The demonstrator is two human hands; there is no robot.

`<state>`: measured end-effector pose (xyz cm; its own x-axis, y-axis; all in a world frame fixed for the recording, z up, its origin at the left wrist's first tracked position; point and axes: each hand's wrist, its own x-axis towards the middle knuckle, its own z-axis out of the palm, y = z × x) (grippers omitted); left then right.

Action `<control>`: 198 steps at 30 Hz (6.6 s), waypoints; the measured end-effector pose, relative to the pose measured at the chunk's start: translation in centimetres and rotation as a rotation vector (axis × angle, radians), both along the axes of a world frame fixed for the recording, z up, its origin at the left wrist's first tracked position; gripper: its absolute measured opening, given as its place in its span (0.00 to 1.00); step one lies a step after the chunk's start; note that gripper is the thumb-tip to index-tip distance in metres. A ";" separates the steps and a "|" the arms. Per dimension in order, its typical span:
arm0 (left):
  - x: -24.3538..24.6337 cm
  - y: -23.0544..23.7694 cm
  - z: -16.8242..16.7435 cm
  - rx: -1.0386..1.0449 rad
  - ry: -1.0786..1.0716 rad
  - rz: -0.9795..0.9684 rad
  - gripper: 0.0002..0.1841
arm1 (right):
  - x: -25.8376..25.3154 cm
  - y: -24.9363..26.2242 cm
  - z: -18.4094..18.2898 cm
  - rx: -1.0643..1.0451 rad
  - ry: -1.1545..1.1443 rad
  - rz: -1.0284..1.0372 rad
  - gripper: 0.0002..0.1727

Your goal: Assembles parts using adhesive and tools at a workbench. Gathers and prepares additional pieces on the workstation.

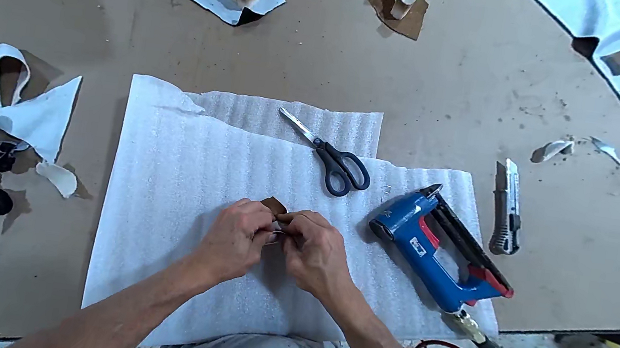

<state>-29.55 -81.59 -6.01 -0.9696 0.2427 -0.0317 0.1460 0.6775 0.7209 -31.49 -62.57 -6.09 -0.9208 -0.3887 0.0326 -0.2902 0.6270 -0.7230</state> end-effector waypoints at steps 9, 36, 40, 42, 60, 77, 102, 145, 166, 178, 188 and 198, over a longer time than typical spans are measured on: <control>2.7 1.9 -1.5 -0.054 0.159 0.196 0.09 | 0.8 8.1 5.3 0.302 0.192 -0.309 0.20; 2.3 1.1 -3.3 0.156 0.174 0.271 0.11 | 7.5 0.5 11.5 0.458 -0.401 -0.174 0.15; 2.1 1.1 -3.3 0.136 0.205 0.283 0.12 | 7.9 3.3 12.5 0.524 -0.335 -0.309 0.18; 2.5 1.1 -3.2 0.138 0.227 0.280 0.12 | 7.0 6.0 12.8 0.661 -0.225 -0.386 0.24; 5.5 2.4 10.7 0.435 -0.085 0.217 0.46 | 4.2 2.3 7.9 -0.268 0.289 0.039 0.12; 3.3 -0.1 0.8 -0.125 0.632 0.014 0.07 | -2.0 1.6 -0.9 -0.361 0.266 0.280 0.07; 1.9 2.4 -0.3 -0.123 0.129 0.050 0.09 | -1.9 2.1 1.2 0.043 -0.096 0.215 0.03; 2.0 2.7 -3.5 0.116 0.291 0.265 0.11 | 6.9 1.5 11.0 0.526 -0.408 -0.272 0.11; 2.5 3.9 8.7 1.235 -0.117 0.215 0.08 | 4.5 1.7 13.5 -0.488 -0.216 -0.123 0.27; 3.3 4.5 14.0 0.308 0.647 0.010 0.09 | 5.3 4.6 15.6 -0.449 -0.055 -0.097 0.18; 2.6 6.3 13.3 0.771 0.311 0.195 0.08 | 5.0 3.3 14.6 -0.930 -0.216 -0.114 0.18; 1.9 4.2 -0.1 0.409 0.227 0.430 0.07 | 1.9 -1.7 3.0 -0.871 -0.807 -0.494 0.19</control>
<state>-27.67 -77.44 -6.15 -0.9548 -0.2211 0.1985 0.1012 0.3862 0.9168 -29.61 -64.29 -3.12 -0.8382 -0.1343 -0.5286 0.5453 -0.2237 -0.8079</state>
